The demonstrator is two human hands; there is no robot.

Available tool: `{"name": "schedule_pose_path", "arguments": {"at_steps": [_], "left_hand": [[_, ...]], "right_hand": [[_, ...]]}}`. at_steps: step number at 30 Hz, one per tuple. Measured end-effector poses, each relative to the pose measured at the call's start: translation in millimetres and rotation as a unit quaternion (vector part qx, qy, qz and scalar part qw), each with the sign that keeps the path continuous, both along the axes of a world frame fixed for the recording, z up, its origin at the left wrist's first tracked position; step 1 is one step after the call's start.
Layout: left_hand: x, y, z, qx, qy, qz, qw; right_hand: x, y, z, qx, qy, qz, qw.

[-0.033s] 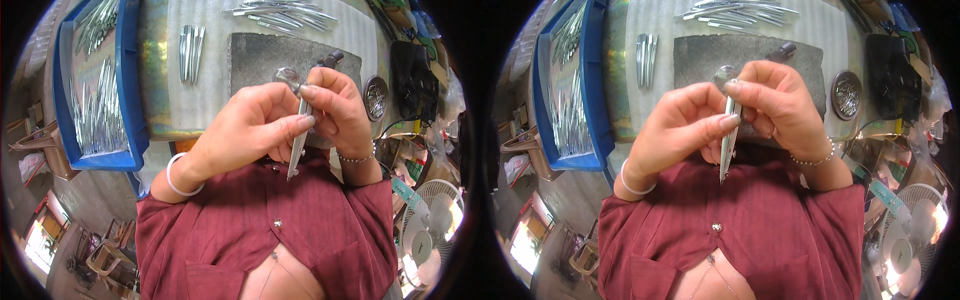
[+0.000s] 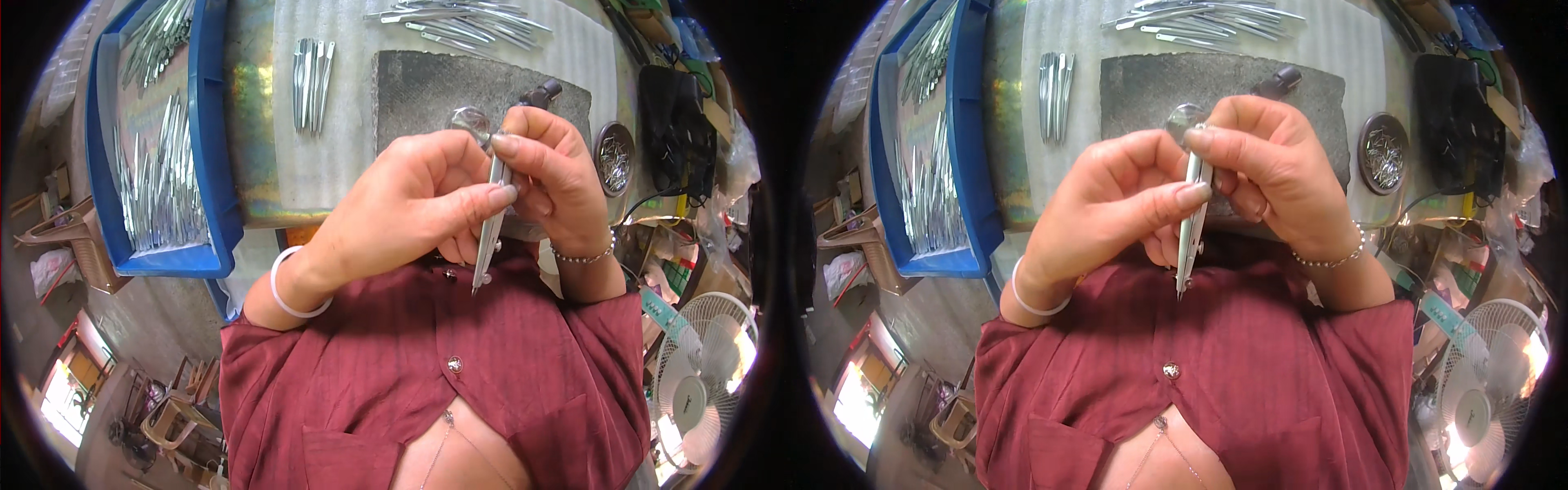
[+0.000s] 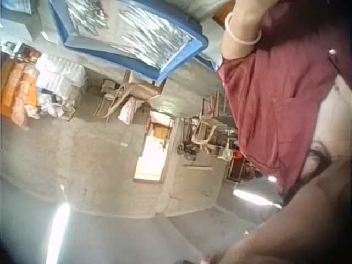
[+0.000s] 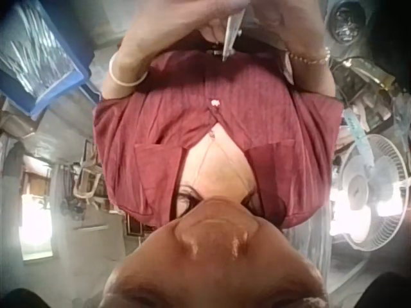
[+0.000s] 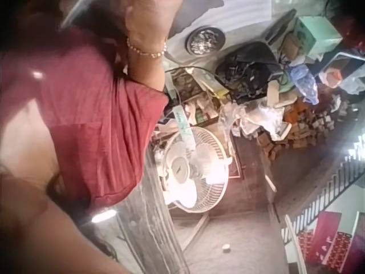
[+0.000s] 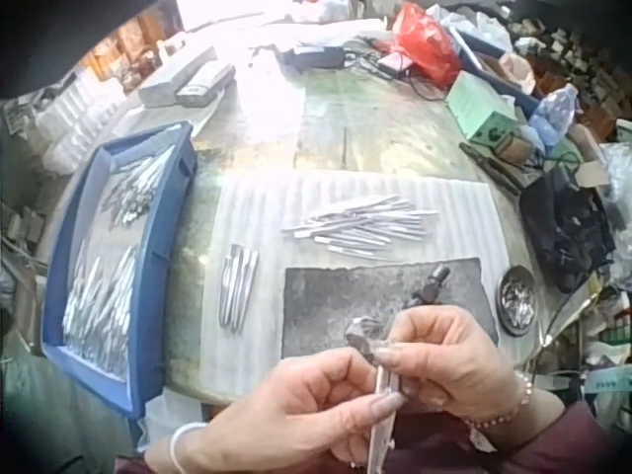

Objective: The person shapes metal strips on an anvil using a small hammer and assembles the components using metal pins and small hand tools.

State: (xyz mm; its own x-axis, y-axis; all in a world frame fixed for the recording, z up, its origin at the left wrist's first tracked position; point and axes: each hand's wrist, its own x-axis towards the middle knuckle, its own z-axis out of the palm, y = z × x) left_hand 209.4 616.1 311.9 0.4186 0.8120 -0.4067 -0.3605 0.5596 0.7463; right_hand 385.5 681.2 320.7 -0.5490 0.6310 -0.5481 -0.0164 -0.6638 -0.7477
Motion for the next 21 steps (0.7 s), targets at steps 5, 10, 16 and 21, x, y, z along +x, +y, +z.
{"name": "schedule_pose_path", "arguments": {"at_steps": [5, 10, 16, 21], "left_hand": [[0.8, 3.8, 5.3, -0.012, 0.007, -0.005, 1.0], [0.6, 5.3, 5.5, -0.017, 0.012, -0.015, 1.0], [1.2, 8.4, 5.4, -0.035, -0.005, -0.019, 0.999], [2.1, 11.0, 2.8, -0.037, -0.009, -0.024, 0.999]], "right_hand": [[0.7, -2.4, -1.8, -0.012, 0.009, -0.015, 1.0], [1.5, -7.3, -5.2, -0.016, 0.019, -0.04, 0.999], [2.7, -8.8, -6.6, -0.03, 0.024, -0.051, 0.998], [4.3, -9.7, -7.4, -0.032, 0.028, -0.065, 0.997]]}}
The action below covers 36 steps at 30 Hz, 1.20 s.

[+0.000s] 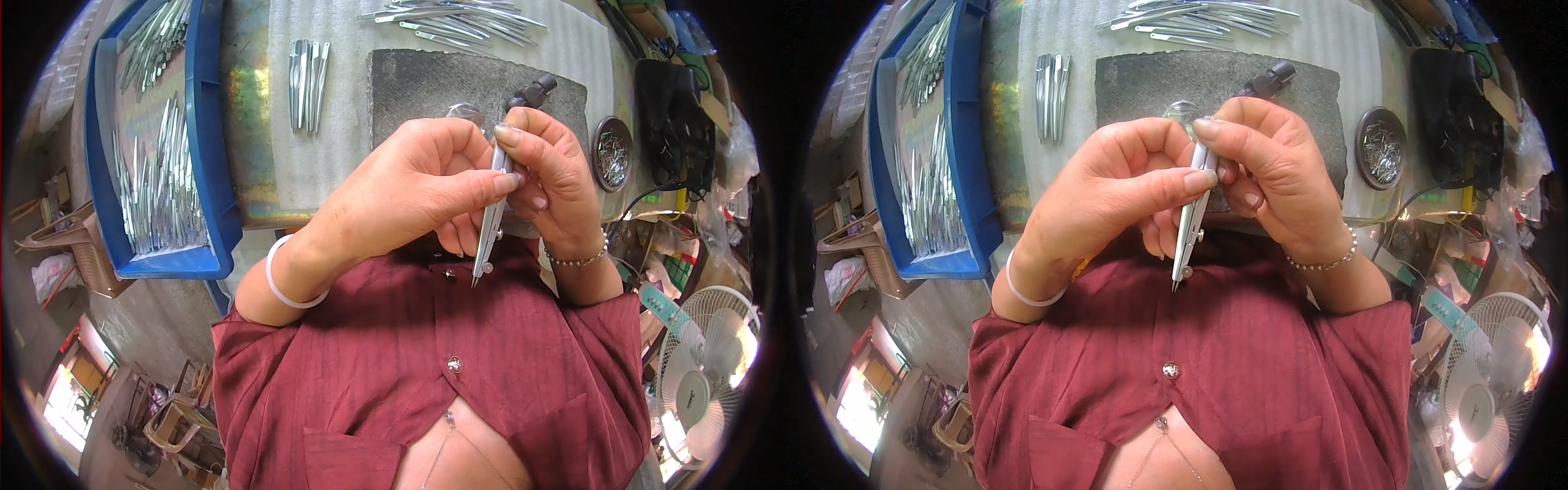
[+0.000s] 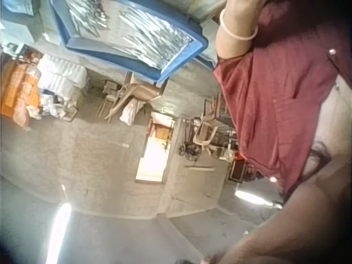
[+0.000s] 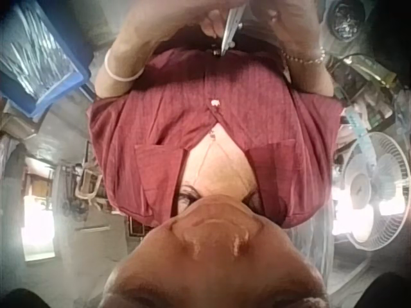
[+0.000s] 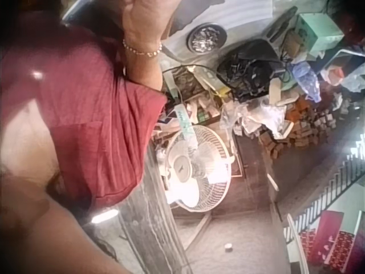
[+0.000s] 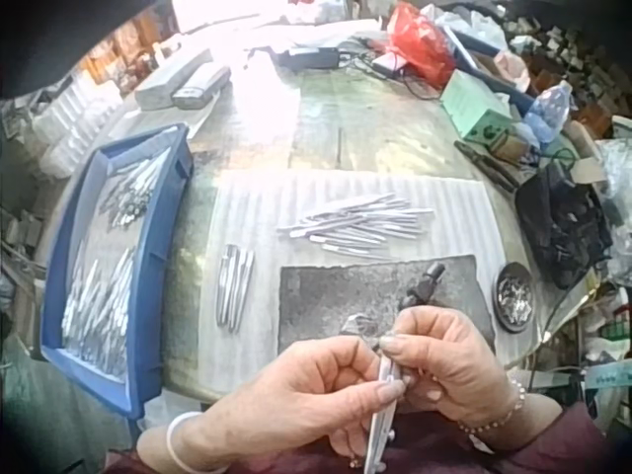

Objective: The person shapes metal strips on an anvil using a small hammer and assembles the components using metal pins and small hand tools.

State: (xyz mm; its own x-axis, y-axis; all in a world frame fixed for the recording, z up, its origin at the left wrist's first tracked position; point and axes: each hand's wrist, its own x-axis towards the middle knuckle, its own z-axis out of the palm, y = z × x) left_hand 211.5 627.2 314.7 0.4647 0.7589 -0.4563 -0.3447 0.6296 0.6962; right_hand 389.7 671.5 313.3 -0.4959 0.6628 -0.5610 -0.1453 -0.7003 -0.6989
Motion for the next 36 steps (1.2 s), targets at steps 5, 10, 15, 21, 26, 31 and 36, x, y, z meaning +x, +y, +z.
{"name": "schedule_pose_path", "arguments": {"at_steps": [5, 10, 15, 21, 26, 31, 36], "left_hand": [[0.9, 1.5, -2.7, 0.005, 0.007, -0.007, 1.0], [1.9, 3.3, -4.8, 0.017, 0.014, -0.018, 1.0], [2.7, 5.5, -10.3, 0.017, 0.013, -0.026, 0.999], [4.2, 10.9, -11.9, 0.007, 0.004, -0.022, 1.0], [5.1, 11.2, -14.3, 0.005, -0.003, -0.007, 1.0], [2.8, 5.2, -7.8, 0.046, -0.049, 0.22, 0.973], [8.4, -5.4, -22.2, 0.028, -0.214, 0.331, 0.919]], "right_hand": [[0.4, -2.4, -2.0, 0.002, -0.001, -0.013, 1.0], [2.6, -4.1, -3.8, 0.013, 0.006, -0.023, 1.0], [3.4, -3.4, -6.9, 0.007, 0.012, -0.028, 0.999], [4.7, 1.6, -9.9, -0.003, 0.017, -0.034, 0.999], [6.8, 7.7, -10.3, -0.011, 0.028, -0.022, 0.999], [31.3, 25.8, 12.3, 0.23, 0.102, -0.082, 0.964], [33.6, 4.4, 12.6, 0.475, -0.099, 0.005, 0.874]]}}
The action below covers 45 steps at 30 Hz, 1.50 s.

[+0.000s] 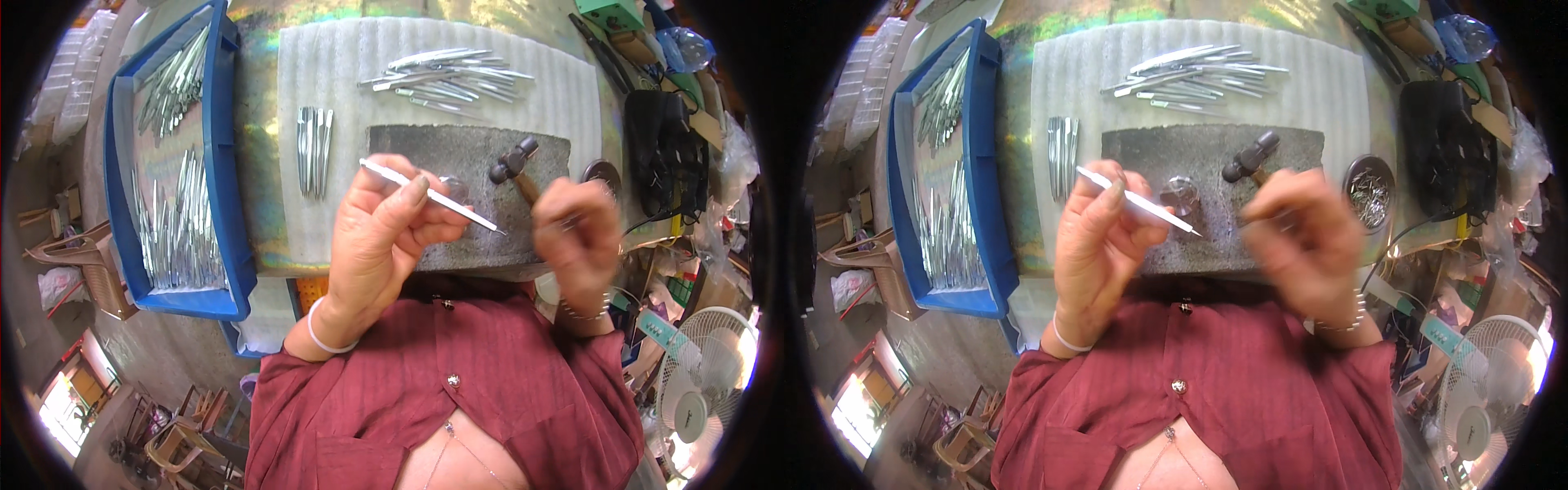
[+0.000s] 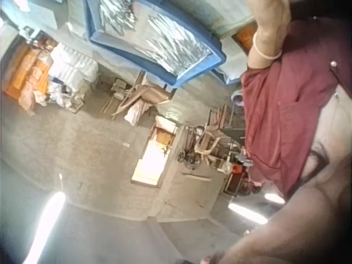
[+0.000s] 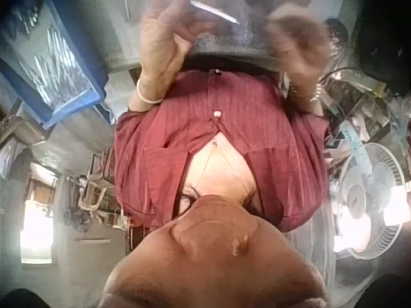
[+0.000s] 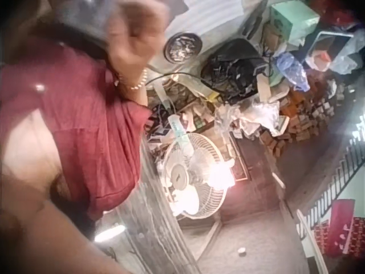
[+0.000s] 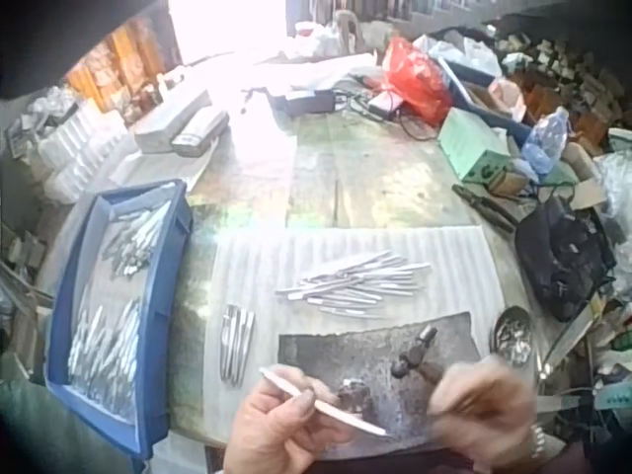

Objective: The person shapes metal strips on an anvil using a small hammer and assembles the components using metal pins and small hand tools.

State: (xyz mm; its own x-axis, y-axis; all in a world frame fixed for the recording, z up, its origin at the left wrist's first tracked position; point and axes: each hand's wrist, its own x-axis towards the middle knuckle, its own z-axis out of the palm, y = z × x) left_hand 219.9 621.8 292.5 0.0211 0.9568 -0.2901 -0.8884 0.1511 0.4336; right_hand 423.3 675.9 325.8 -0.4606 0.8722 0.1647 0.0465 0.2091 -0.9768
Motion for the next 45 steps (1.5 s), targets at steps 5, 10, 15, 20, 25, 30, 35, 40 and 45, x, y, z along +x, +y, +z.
{"name": "schedule_pose_path", "arguments": {"at_steps": [5, 10, 15, 20, 25, 30, 35, 40, 45], "left_hand": [[11.5, -14.5, -9.2, -0.036, -0.076, -0.03, 0.996], [0.3, -23.7, -8.1, 0.033, 0.098, -0.144, 0.984], [4.0, -32.0, 12.0, 0.001, 0.23, -0.197, 0.953], [1.0, -38.5, 9.4, 0.019, 0.234, -0.207, 0.95], [-2.8, -38.5, 8.4, -0.002, 0.217, -0.228, 0.949], [-10.8, -37.2, 5.8, -0.009, 0.104, -0.236, 0.966], [-17.6, -37.8, -0.2, -0.006, 0.083, -0.231, 0.969], [-21.7, -37.7, -3.5, 0.001, 0.098, -0.218, 0.971], [-21.7, -38.6, -5.6, 0.01, 0.119, -0.207, 0.971]], "right_hand": [[-23.0, -15.4, -14.4, -0.127, 0.044, 0.025, 0.991], [-20.4, -7.6, -16.0, -0.166, 0.117, 0.053, 0.978], [-29.1, -7.4, -4.3, -0.37, 0.109, 0.067, 0.92], [-35.9, -8.6, -6.6, -0.317, 0.079, 0.083, 0.942], [-42.6, -9.2, -12.4, -0.339, 0.062, 0.082, 0.935], [-51.0, -3.1, -6.6, -0.427, 0.038, 0.08, 0.9], [-60.4, 0.1, -7.7, -0.418, 0.019, 0.084, 0.905], [-68.2, 2.1, -6.7, -0.404, -0.008, 0.09, 0.91], [-70.3, 0.2, -9.8, -0.375, 0.009, 0.092, 0.922]]}}
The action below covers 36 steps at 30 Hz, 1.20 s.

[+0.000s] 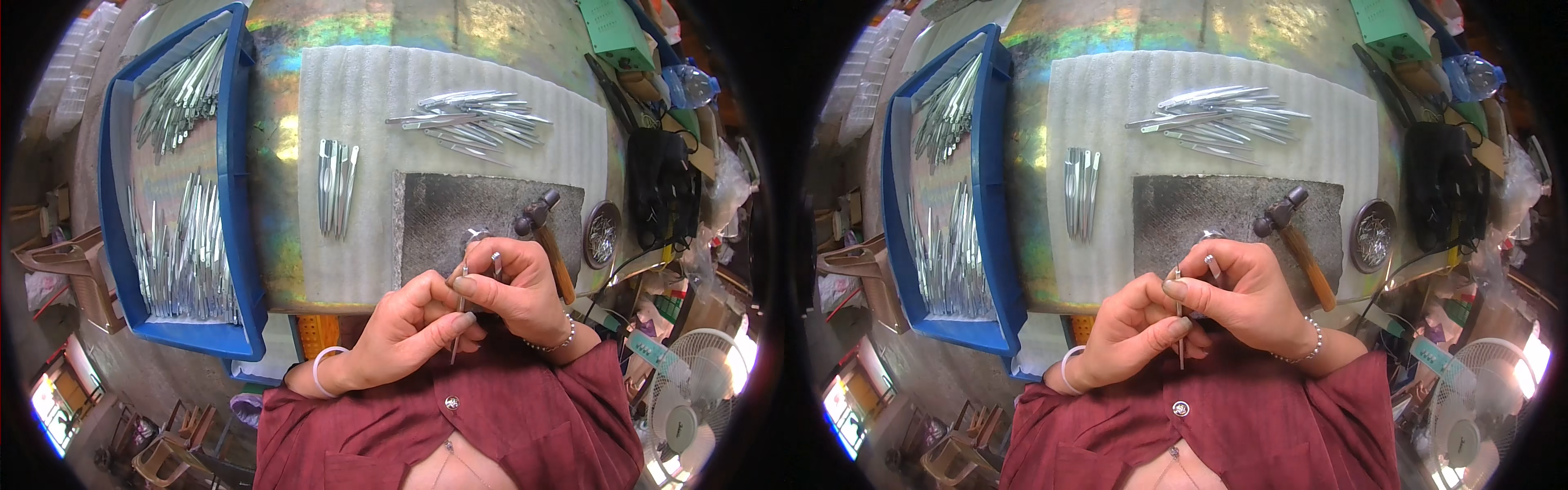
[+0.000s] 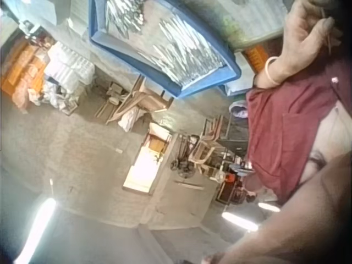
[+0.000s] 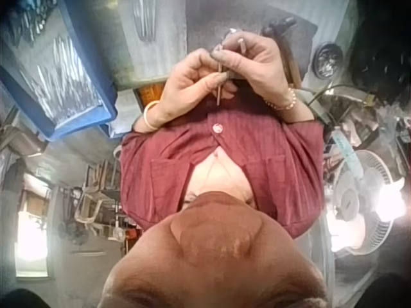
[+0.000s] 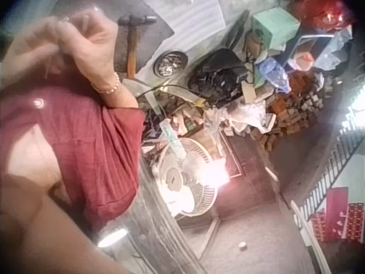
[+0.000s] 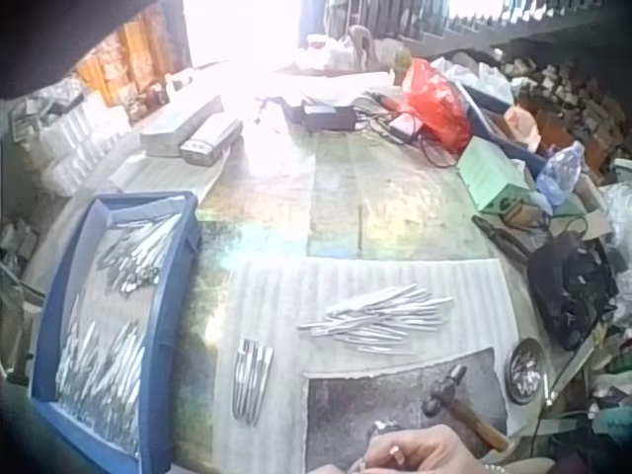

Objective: The person shapes metal strips on an anvil using a small hammer and assembles the components using metal pins and small hand tools.

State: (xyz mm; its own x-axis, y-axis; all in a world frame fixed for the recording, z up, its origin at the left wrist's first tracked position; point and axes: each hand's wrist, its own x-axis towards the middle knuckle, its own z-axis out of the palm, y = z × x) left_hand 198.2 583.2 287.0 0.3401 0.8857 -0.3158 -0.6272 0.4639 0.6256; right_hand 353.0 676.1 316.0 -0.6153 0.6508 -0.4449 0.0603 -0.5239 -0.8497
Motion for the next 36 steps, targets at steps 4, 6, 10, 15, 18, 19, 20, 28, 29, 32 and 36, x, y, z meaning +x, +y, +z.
{"name": "schedule_pose_path", "arguments": {"at_steps": [4, 6, 10, 15, 18, 19, 20, 28, 29, 32, 36], "left_hand": [[2.2, -1.5, 0.6, 0.012, 0.009, -0.002, 1.0], [4.1, -1.9, 3.5, 0.018, 0.028, 0.006, 0.999], [7.4, -2.3, 12.8, -0.003, 0.065, -0.001, 0.998], [13.3, -1.7, 16.0, 0.003, 0.094, -0.009, 0.995], [19.1, 1.8, 17.4, 0.006, 0.105, -0.016, 0.994], [20.7, 4.0, 18.9, 0.005, 0.107, -0.025, 0.994], [21.9, 6.7, 21.4, 0.008, 0.122, -0.033, 0.992], [37.6, 24.0, 31.4, 0.009, 0.143, -0.063, 0.988], [39.6, 25.4, 32.0, -0.004, 0.141, -0.066, 0.988], [45.6, 31.6, 31.1, -0.01, 0.148, -0.079, 0.986], [51.1, 34.9, 30.4, -0.004, 0.143, -0.084, 0.986]], "right_hand": [[4.4, -1.8, -0.4, 0.026, -0.003, 0.01, 1.0], [5.7, -3.1, 3.0, -0.006, 0.01, 0.008, 1.0], [12.1, -7.2, 2.5, -0.015, 0.032, -0.002, 0.999], [25.2, -11.4, -3.0, -0.102, 0.088, -0.015, 0.991], [33.3, -12.0, -4.9, -0.121, 0.093, -0.026, 0.988], [36.1, -11.6, -4.8, -0.122, 0.095, -0.035, 0.987], [38.6, -10.7, -3.7, -0.133, 0.092, -0.039, 0.986], [56.5, 0.4, -1.4, -0.155, 0.116, -0.052, 0.98], [57.7, 1.3, -2.1, -0.153, 0.122, -0.058, 0.979], [62.0, 4.0, -4.4, -0.125, 0.126, -0.084, 0.981], [68.6, 8.5, -4.8, -0.137, 0.141, -0.085, 0.977]]}}
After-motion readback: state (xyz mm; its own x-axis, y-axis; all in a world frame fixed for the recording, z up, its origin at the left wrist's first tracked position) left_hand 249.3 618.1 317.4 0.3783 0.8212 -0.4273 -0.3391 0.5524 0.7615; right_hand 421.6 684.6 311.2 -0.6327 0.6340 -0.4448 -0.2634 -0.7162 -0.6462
